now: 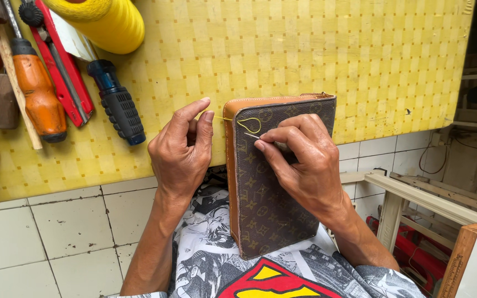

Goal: The person hand-sews the edge of a brown patterned wallet using a needle and yellow thread. They pull the thread through pre-punched holes along the wallet's edge, tightening the stitches, and occasionally rotate the wallet to access different sections.

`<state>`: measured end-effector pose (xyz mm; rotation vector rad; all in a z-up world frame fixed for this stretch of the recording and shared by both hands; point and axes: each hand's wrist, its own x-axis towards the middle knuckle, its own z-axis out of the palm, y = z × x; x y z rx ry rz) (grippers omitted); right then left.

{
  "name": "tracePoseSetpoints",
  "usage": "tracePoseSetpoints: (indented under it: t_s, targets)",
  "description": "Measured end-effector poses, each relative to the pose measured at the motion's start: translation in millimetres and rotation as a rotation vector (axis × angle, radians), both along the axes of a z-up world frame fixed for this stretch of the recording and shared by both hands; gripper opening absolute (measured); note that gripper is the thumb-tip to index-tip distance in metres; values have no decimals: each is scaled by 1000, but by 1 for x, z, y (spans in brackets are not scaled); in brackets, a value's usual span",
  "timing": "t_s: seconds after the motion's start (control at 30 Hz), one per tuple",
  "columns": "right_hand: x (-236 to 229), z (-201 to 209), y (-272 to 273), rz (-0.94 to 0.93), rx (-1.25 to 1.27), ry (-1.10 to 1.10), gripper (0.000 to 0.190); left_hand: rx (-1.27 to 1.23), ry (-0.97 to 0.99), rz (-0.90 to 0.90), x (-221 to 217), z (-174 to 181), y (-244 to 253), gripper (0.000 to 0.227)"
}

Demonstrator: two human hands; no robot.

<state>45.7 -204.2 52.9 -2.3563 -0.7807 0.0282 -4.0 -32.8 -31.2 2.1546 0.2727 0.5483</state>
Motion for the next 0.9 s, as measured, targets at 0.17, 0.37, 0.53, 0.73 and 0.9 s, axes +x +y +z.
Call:
tracePoseSetpoints:
  t_s: [0.17, 0.37, 0.53, 0.73, 0.9]
  targets:
    - [2, 2, 2, 21, 4, 5, 10, 13, 2, 9, 1, 0, -2, 13]
    - [11, 6, -7, 14, 18, 2, 11, 20, 13, 8, 2, -1, -3, 13]
    - [23, 1, -8, 56, -17, 18, 7, 28, 21, 0, 4, 0, -3, 12]
    - [25, 0, -7, 106, -42, 21, 8, 43, 22, -9, 5, 1, -4, 12]
    - [23, 0, -5, 101, -49, 35, 8, 31, 19, -5, 6, 3, -4, 11]
